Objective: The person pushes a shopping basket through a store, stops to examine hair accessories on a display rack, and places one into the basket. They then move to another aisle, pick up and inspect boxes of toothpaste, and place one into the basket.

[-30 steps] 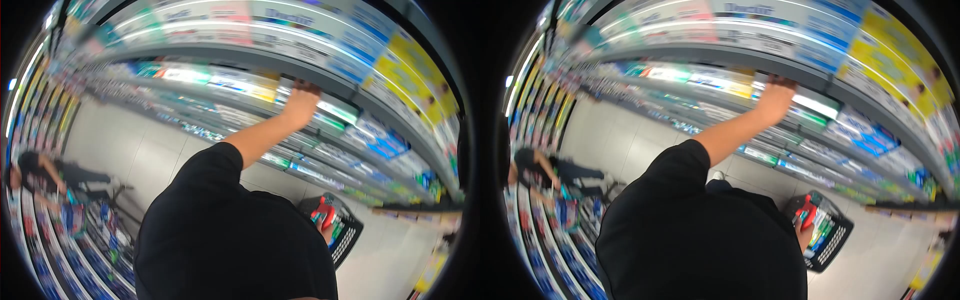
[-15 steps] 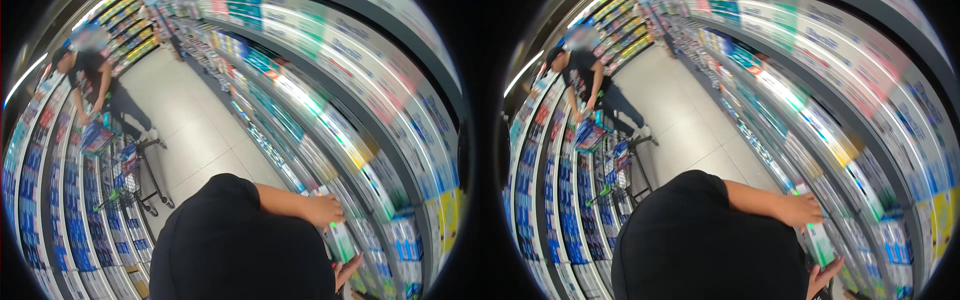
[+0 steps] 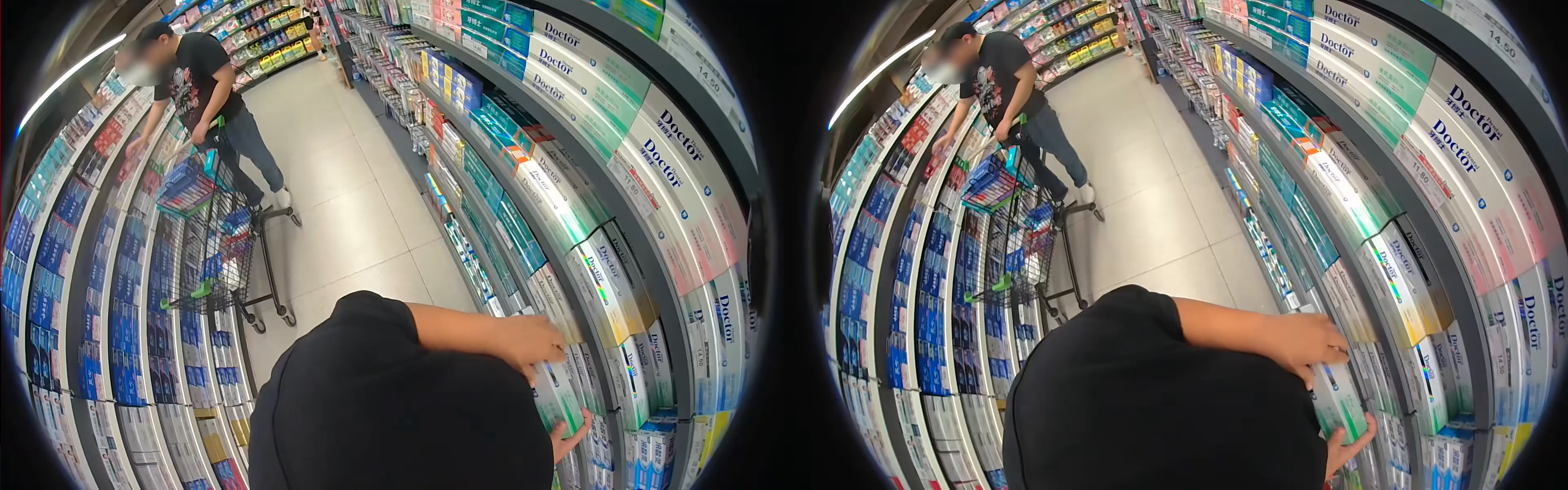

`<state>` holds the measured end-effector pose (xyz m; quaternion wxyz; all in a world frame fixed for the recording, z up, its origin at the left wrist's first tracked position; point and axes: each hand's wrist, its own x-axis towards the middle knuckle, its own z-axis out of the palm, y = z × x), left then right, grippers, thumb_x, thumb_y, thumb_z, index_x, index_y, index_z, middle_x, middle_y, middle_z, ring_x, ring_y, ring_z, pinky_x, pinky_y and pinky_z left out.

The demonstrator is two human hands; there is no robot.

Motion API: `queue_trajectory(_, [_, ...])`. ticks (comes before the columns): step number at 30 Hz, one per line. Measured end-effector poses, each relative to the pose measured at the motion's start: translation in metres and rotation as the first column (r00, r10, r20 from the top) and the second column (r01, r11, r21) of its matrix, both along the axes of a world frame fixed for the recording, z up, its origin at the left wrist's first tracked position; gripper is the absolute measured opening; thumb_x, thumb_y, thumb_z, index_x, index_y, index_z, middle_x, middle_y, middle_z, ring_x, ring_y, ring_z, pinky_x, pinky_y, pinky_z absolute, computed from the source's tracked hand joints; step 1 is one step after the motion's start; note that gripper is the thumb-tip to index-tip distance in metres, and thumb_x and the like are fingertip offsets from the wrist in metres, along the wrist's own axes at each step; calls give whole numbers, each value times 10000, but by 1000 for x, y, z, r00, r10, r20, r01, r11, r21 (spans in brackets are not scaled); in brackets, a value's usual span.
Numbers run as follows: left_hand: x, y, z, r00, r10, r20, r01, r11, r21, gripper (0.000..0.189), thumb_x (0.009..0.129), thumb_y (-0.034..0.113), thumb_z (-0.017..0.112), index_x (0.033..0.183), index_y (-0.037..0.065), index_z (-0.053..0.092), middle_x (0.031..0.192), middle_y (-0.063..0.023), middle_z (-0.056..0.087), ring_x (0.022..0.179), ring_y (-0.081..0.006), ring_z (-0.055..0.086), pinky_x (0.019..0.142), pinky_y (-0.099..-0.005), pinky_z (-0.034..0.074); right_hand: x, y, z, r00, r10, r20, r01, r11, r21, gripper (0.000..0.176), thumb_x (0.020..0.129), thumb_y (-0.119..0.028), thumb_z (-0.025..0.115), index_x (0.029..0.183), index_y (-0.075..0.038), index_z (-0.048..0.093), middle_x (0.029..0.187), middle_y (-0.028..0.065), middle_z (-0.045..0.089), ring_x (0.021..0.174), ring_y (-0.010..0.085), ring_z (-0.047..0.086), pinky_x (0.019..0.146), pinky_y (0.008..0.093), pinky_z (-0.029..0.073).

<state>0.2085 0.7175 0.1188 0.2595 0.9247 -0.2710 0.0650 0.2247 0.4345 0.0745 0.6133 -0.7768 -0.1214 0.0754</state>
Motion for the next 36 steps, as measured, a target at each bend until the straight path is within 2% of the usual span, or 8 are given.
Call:
queue_trajectory(6, [-6,-1,16,912,389,131,-334,888,-315,644,738,298,722,1258,38,444,1148,-160,530,1034,-317,561,879,-413,428,9,-33,-3,982,-94,-162,142,937,319,585,902,-480,536,1321,-104,375,1222,131,449,1101,264,465,894,366,395])
queue_trajectory(9, [-8,-10,23,880,-27,-475,-346,649,-678,584,793,215,674,1274,39,394,1132,-165,555,947,-292,623,829,-410,480,12,-46,3,954,-159,-253,227,936,270,574,912,-458,526,1343,-111,373,1225,129,463,1104,266,487,870,368,425])
queue_trajectory(15, [-1,-25,-5,875,137,-464,-430,657,-619,479,824,209,640,1219,76,405,1015,-146,619,899,-230,648,740,-330,513,11,-49,19,917,-86,-389,195,949,248,586,882,-277,530,1397,-112,303,1227,135,460,1076,289,515,761,388,472])
queue_trajectory(16, [-2,-24,-2,815,135,-563,-508,635,-582,513,807,264,620,1235,76,409,1021,-190,612,989,-321,594,879,-409,440,14,-53,16,932,-7,-362,138,931,337,696,793,-211,567,1413,-105,269,1246,151,449,1081,314,513,732,397,476])
queue_trajectory(23, [9,-24,-16,624,-216,-751,-742,140,-656,556,825,244,544,1325,72,372,1054,-86,586,668,-162,601,490,-270,480,14,-55,34,972,141,-190,-16,839,543,785,753,-169,580,1430,-7,218,1343,168,396,1177,304,455,867,403,435])
queue_trajectory(28, [10,-26,8,698,-400,-593,-573,184,-798,636,841,294,555,1357,9,317,977,-92,576,654,-135,598,473,-234,463,15,-74,24,969,28,-247,117,826,552,613,867,-189,548,1377,37,295,1281,180,468,1173,272,477,928,391,429])
queue_trajectory(30, [15,-23,11,661,-283,-695,-564,423,-709,599,851,326,560,1318,4,367,875,-80,574,555,-110,556,423,-215,413,15,-76,26,955,-14,-297,185,809,558,554,903,-223,522,1352,42,336,1238,172,509,1122,261,514,893,371,447])
queue_trajectory(36, [31,-43,0,507,-91,-857,-648,616,-449,619,912,549,379,999,-28,588,650,-85,599,413,-86,465,356,-207,348,6,-78,26,776,-66,-627,367,856,364,533,938,-493,407,1170,-22,498,998,103,627,777,156,590,554,259,460])
